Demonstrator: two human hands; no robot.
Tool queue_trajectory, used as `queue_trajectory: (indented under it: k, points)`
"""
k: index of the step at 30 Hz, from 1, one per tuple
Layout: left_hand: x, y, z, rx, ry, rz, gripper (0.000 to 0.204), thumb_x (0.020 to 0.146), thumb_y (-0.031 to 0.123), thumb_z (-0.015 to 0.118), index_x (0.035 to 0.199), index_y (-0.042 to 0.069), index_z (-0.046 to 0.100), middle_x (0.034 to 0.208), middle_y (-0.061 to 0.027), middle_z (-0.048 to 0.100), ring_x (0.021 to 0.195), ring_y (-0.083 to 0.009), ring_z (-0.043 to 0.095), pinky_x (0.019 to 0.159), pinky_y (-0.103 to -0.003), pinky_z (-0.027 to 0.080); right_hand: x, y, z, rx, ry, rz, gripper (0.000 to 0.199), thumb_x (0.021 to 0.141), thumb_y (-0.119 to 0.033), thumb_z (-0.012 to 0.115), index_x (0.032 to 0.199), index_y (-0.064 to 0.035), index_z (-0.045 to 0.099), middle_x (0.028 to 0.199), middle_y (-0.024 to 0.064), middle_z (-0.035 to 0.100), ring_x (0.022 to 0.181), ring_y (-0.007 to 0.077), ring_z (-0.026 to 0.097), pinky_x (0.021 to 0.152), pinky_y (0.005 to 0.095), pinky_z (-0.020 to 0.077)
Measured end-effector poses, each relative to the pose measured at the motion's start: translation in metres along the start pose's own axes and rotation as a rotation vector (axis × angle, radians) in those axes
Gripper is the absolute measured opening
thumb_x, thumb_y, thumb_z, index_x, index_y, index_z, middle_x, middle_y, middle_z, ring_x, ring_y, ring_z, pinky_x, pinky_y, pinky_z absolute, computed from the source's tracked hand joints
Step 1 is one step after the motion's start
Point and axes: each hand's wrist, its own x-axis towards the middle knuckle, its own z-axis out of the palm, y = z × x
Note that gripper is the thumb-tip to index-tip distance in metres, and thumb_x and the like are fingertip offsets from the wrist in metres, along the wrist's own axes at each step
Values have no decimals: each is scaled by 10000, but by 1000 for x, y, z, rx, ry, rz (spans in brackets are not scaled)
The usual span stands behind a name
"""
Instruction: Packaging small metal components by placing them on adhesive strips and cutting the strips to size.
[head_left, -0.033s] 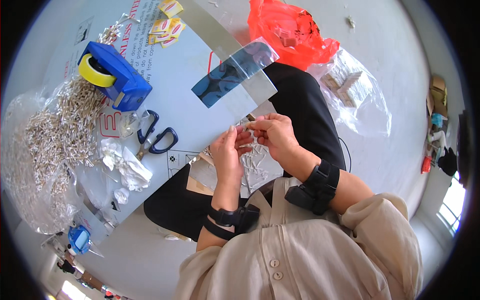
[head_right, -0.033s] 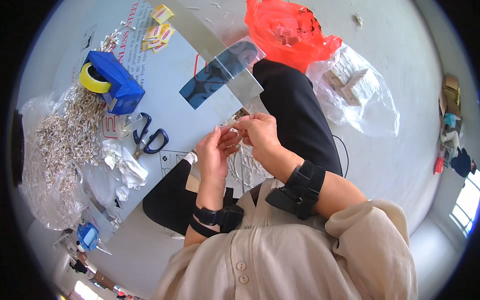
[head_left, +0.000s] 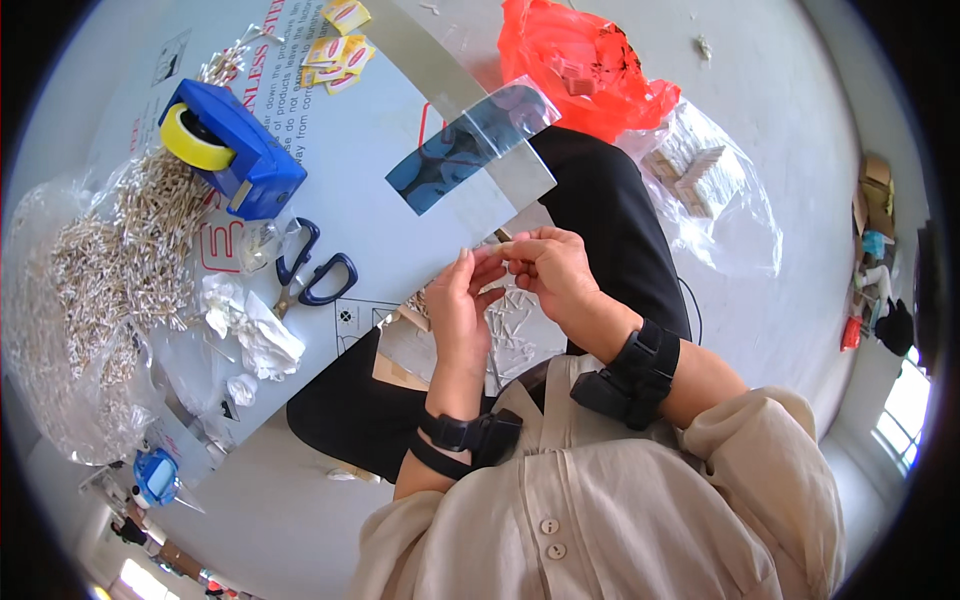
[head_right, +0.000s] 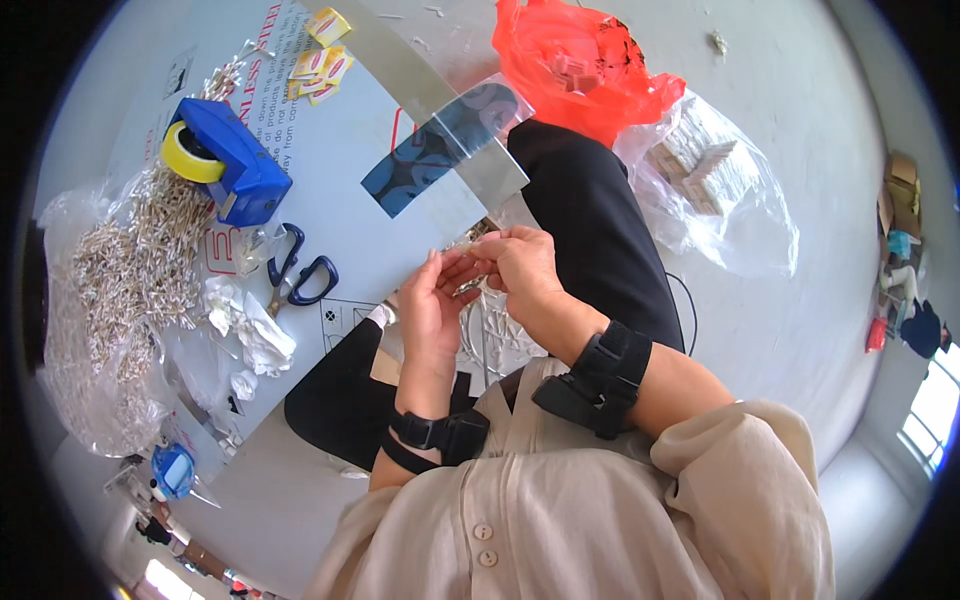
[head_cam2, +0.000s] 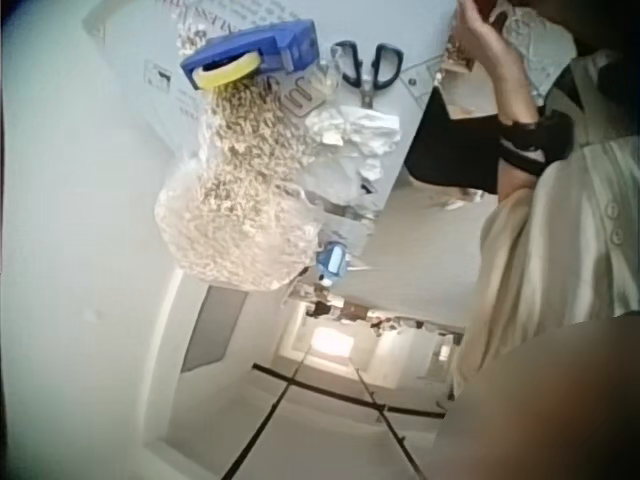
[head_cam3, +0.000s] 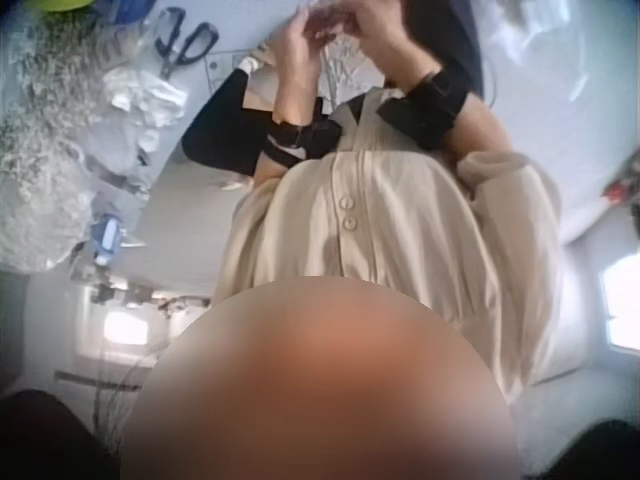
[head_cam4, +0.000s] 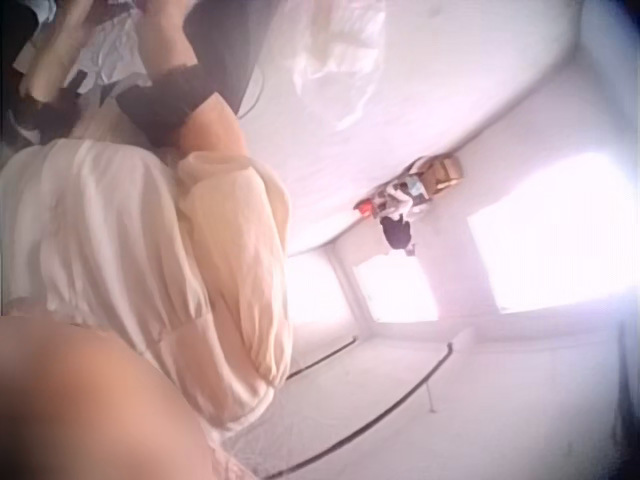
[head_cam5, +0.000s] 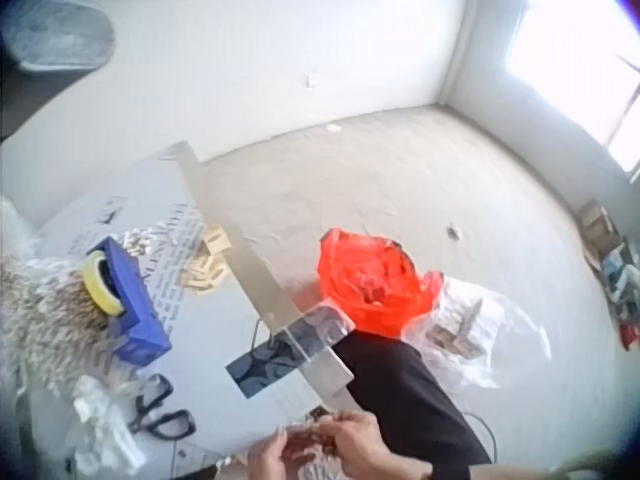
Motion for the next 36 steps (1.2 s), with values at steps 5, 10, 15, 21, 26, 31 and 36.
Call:
queue_trajectory:
  k: [5,10,15,21,26,31,36]
  points:
    - [13,-14,11,-149,138,-64,85,809,167,640,826,85,621,776,-12,616,736,-128,580,630,-286,420,-7,-6,-1,-17,-3,18,102,784,-1,607,861,-16,542,740,87,628,586,124,570,493,234,430]
    - [16,-23,19,-245,189,5,72,770,134,668,798,95,614,750,22,608,660,-90,554,597,-260,398,-25,-31,2,-905,-80,-660,218,789,-38,617,981,53,568,871,172,657,614,148,638,523,271,495]
    - [26,-45,16,-966,-36,-5,101,839,181,636,896,107,595,834,17,602,735,-92,546,672,-262,444,-30,-32,80,-1092,-539,-1390,184,736,-55,636,904,1,589,860,150,601,791,256,602,673,326,497]
    - [30,-59,8,-1076,-90,-55,110,852,201,636,909,118,593,855,8,602,756,-101,554,707,-274,456,8,6,183,-1510,-802,-1913,125,705,-109,581,772,-6,609,867,94,588,854,237,559,742,328,457]
    - [24,-52,6,-739,-25,-19,127,852,226,642,904,120,598,861,2,607,768,-104,560,728,-276,456,11,25,198,-1719,-705,-1957,170,678,-114,585,790,9,615,841,106,572,838,240,551,725,327,456]
    - [24,-41,-2,-378,-34,-16,145,852,252,647,899,122,602,866,-4,613,779,-107,566,749,-277,457,-7,33,194,-1754,-653,-1695,194,648,-97,599,789,35,582,813,158,547,746,269,569,663,354,476]
    - [26,-40,1,-56,-54,-6,161,851,272,651,896,124,606,871,-9,618,788,-109,571,765,-278,457,-14,26,166,-1480,-733,-1458,221,631,-46,579,821,64,554,827,191,540,754,317,561,689,377,478]
